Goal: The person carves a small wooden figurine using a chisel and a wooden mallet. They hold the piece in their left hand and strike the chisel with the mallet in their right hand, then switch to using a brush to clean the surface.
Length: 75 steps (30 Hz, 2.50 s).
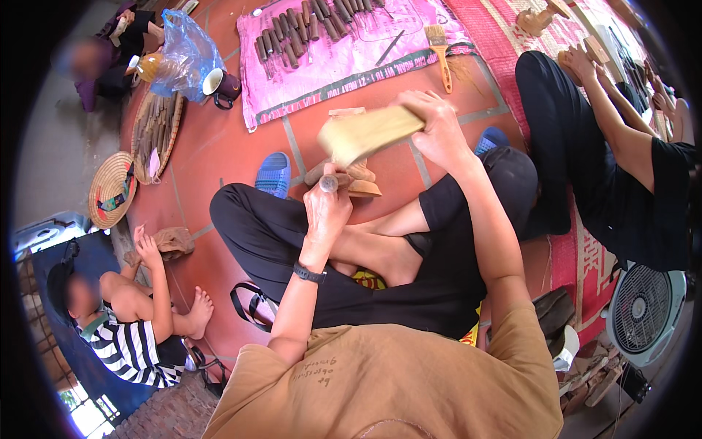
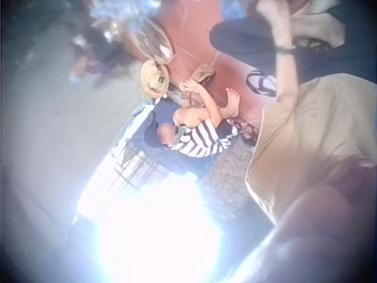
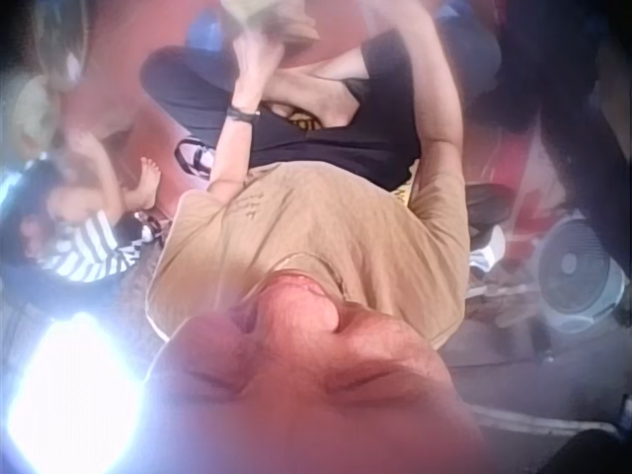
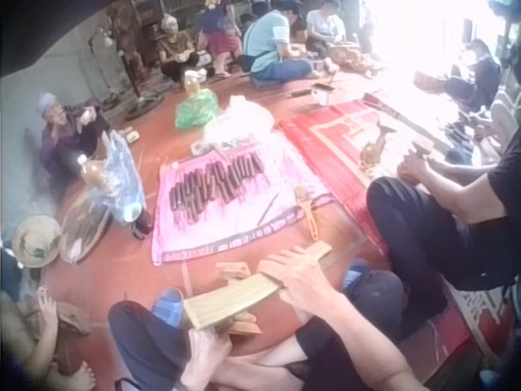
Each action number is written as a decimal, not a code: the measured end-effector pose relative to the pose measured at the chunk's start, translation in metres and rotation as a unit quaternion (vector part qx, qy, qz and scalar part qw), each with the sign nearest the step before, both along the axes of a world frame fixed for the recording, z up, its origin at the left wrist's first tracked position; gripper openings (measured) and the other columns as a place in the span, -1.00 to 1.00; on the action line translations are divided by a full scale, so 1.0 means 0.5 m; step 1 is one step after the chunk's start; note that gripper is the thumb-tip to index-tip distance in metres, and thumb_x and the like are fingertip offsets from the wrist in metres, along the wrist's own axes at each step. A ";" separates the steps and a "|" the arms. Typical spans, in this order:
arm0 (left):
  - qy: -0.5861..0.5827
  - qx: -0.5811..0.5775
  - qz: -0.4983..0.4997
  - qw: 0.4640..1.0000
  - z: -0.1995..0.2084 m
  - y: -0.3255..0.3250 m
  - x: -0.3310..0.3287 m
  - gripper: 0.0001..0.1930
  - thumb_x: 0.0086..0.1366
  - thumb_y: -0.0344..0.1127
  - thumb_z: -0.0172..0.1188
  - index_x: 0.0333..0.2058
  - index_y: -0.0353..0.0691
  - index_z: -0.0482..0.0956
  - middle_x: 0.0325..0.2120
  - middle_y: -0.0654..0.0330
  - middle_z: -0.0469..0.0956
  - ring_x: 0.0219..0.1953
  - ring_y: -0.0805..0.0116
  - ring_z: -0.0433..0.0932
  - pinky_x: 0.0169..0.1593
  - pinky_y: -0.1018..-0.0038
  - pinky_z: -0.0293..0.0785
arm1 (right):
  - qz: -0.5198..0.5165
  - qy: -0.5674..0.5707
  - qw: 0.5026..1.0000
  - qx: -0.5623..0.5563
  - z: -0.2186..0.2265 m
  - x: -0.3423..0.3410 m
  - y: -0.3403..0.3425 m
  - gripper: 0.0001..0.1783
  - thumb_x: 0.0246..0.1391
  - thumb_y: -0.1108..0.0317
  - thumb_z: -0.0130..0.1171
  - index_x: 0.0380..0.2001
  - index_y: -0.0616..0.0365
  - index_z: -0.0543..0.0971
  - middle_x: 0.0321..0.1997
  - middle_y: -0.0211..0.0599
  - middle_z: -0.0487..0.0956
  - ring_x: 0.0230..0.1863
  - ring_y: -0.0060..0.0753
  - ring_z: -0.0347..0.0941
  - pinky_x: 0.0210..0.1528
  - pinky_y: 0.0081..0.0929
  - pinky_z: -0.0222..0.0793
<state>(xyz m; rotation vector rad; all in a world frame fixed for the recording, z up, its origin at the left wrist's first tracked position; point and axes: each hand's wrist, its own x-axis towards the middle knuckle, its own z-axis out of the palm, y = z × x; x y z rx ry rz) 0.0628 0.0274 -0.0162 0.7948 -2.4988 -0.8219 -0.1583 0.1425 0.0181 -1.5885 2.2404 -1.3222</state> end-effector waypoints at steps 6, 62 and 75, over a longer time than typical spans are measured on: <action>0.018 -0.096 -0.017 0.995 -0.045 -0.012 0.011 -0.93 0.13 -0.53 0.23 -0.44 -0.23 0.66 -0.53 -0.03 0.61 -0.44 -0.05 0.62 -0.41 0.20 0.55 | 0.003 0.168 0.986 -0.013 0.010 0.010 -0.010 -0.54 -0.36 0.53 0.27 -0.22 0.03 0.56 -0.33 -0.42 0.57 -0.23 -0.32 0.49 -0.12 -0.35 0.27; 0.094 0.075 0.039 0.992 -0.046 -0.024 0.030 -0.85 0.24 -0.57 0.26 -0.27 -0.35 0.45 -0.36 0.12 0.59 -0.33 0.26 0.65 -0.22 0.40 0.56 | -0.060 0.167 0.984 0.007 -0.007 0.000 -0.007 -0.54 -0.38 0.59 0.19 -0.24 0.11 0.53 -0.35 -0.32 0.56 -0.22 -0.24 0.49 -0.01 -0.30 0.23; 0.030 -0.035 -0.004 0.999 -0.006 -0.010 0.003 -0.88 0.22 -0.47 0.24 -0.29 -0.17 0.50 -0.50 0.07 0.60 -0.44 -0.05 0.62 -0.42 0.17 0.51 | -0.043 0.047 0.997 -0.053 0.025 0.013 -0.004 -0.61 -0.34 0.59 0.19 -0.29 0.09 0.53 -0.37 -0.30 0.56 -0.20 -0.22 0.50 -0.02 -0.30 0.22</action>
